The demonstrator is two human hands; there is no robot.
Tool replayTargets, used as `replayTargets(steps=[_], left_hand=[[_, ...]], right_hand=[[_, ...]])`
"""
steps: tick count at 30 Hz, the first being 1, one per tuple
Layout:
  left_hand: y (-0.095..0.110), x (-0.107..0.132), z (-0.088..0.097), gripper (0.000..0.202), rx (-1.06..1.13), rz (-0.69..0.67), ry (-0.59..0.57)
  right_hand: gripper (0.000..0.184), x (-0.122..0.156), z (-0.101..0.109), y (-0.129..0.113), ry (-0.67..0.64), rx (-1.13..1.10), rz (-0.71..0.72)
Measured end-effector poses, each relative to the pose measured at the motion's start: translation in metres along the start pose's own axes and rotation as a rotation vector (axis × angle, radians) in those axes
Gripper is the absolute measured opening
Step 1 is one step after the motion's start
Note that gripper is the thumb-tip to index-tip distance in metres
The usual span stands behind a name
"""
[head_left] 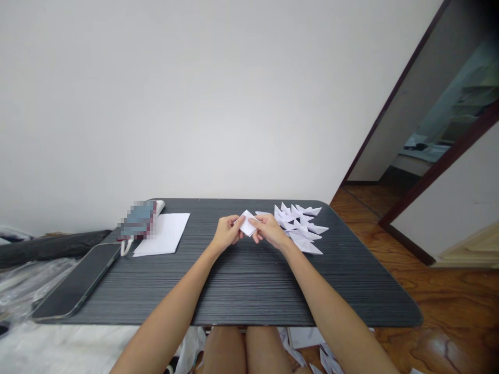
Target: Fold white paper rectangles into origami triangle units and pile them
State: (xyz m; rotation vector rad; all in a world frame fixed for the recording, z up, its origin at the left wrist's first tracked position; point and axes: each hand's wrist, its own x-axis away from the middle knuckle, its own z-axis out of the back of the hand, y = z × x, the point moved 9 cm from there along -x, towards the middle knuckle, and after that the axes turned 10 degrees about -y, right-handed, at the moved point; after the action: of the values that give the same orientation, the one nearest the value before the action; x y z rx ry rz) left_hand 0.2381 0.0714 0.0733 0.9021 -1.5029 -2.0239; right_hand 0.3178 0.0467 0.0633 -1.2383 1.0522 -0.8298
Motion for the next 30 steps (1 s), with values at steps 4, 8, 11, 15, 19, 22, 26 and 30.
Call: replayTargets(steps=[4, 8, 11, 15, 19, 22, 26, 30], left_hand=[[0.003, -0.002, -0.006, 0.032, 0.127, -0.02, -0.096], [0.008, -0.002, -0.003, 0.035, 0.232, -0.06, -0.082], [0.01, -0.001, 0.002, 0.034, 0.231, -0.079, -0.034], [0.013, 0.0, 0.005, 0.033, 0.224, -0.076, -0.021], [0.016, 0.001, 0.005, 0.031, 0.285, -0.084, -0.043], [0.016, 0.002, 0.005, 0.028, 0.366, -0.077, -0.049], [0.013, 0.002, 0.003, 0.025, 0.458, -0.055, -0.058], [0.01, 0.001, 0.004, 0.023, 0.491, -0.053, -0.045]], right_hand=[[0.032, 0.001, 0.016, -0.001, 0.119, -0.058, 0.037], [0.029, 0.003, 0.016, -0.007, 0.075, -0.17, 0.068], [0.031, 0.004, 0.012, -0.011, 0.019, -0.25, 0.072], [0.027, 0.004, 0.011, -0.012, 0.013, -0.271, 0.074], [0.024, 0.006, 0.01, -0.016, 0.004, -0.271, 0.085], [0.022, 0.007, 0.009, -0.019, -0.016, -0.28, 0.095], [0.018, 0.008, 0.007, -0.023, -0.052, -0.278, 0.13], [0.016, 0.008, 0.006, -0.024, -0.07, -0.236, 0.137]])
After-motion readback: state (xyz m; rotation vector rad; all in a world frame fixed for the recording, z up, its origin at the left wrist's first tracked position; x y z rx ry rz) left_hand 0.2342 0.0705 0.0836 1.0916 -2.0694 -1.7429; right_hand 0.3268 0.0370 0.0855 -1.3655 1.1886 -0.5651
